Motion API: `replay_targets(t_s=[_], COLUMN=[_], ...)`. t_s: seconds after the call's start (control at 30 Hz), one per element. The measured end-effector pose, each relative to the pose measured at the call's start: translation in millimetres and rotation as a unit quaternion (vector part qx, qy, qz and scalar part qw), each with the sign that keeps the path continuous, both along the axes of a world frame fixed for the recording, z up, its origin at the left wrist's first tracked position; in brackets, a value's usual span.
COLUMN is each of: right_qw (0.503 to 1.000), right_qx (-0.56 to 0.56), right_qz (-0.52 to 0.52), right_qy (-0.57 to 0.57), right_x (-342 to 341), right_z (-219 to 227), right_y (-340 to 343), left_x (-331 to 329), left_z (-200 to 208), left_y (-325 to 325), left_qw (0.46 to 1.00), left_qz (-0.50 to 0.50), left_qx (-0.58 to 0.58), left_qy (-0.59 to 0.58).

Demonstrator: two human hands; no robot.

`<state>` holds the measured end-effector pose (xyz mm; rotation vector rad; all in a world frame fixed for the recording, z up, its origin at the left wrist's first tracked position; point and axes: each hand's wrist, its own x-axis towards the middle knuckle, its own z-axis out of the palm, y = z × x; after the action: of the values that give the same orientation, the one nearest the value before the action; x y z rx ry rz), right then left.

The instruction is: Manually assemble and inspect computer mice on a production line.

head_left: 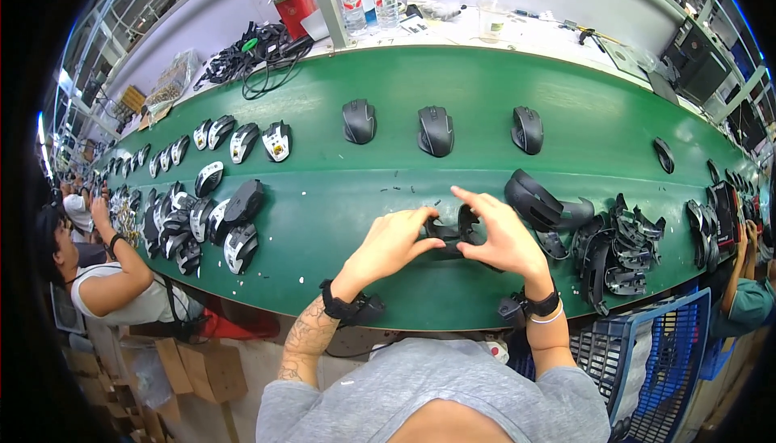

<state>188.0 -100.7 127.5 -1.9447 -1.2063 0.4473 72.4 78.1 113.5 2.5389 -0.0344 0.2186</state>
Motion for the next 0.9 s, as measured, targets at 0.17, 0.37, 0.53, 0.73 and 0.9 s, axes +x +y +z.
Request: replay_targets(t_s=[0.17,0.37,0.53,0.73,0.9], right_qw=[0.992,0.993,0.952,0.916,0.958], right_qx=[-0.033,0.065,0.236,0.344,0.222], right_qz=[-0.12,-0.06,-0.067,-0.115,-0.166], right_qy=[-0.033,-0.078,0.182,0.173,-0.073], right_x=[3.8,-8.5,-30.9,-43.1,-38.5], right_z=[-20.3,-24.9,-41.3,-41.4,-38.3], right_y=[-2.3,12.9,34.1,41.3,42.7], left_x=[-9.6,-29.8,-26.1,-19.4,-12.8], left_z=[4.1,-29.6,-49.2,-45.9,-29.6], left_y=[31.7,32.2,8.2,-7.9,-6.1], left_qw=[0.985,0.862,0.786,0.828,0.904], left_qz=[0.121,0.12,0.081,0.111,0.113], left_qx=[-0.125,-0.49,-0.612,-0.541,-0.368], left_qy=[-0.003,-0.05,-0.034,-0.099,-0.185])
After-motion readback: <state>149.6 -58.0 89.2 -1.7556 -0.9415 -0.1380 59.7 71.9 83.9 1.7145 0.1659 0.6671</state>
